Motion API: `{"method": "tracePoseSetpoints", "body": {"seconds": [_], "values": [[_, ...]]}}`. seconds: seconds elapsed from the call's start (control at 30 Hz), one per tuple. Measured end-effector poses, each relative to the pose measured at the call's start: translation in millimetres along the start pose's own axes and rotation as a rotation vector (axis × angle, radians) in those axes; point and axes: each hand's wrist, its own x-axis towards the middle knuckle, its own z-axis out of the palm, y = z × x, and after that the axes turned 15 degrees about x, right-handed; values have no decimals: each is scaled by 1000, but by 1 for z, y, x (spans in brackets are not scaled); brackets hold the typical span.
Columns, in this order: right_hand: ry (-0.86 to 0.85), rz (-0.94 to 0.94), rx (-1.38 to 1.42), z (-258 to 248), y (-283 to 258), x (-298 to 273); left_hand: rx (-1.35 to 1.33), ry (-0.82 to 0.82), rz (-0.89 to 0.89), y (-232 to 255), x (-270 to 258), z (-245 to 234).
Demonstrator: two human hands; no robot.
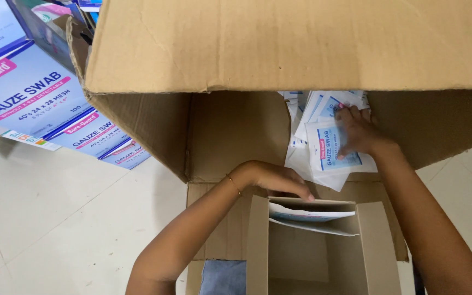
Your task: The person sits on the floor and unpacks gauze swab boxes from a large cardboard carton. They open each small box, take out the wrapped gauze packets, and place the packets and boxes into separate piles.
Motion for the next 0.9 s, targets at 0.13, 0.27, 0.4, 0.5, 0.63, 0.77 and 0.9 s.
{"method": "tracePoseSetpoints", "body": {"seconds": [0.13,0.27,0.4,0.5,0.63,0.77,0.9], "values": [[26,-21,24,1,0,4,-65,-38,-23,-12,7,3],[42,-52,23,-1,-4,2,72,82,83,-15,10,4],[45,-57,16,0,-9,4,67,81,86,-16,7,4],[22,-9,46,1,-11,5,-14,224,13,-38,29,4],[25,11,48,1,-12,6,-349,647,113,-113,117,12],[31,25,70,-2,-25,0,-170,626,-149,-132,146,11],[71,-60,112,3,-20,2,-152,675,17,-167,182,11]]}}
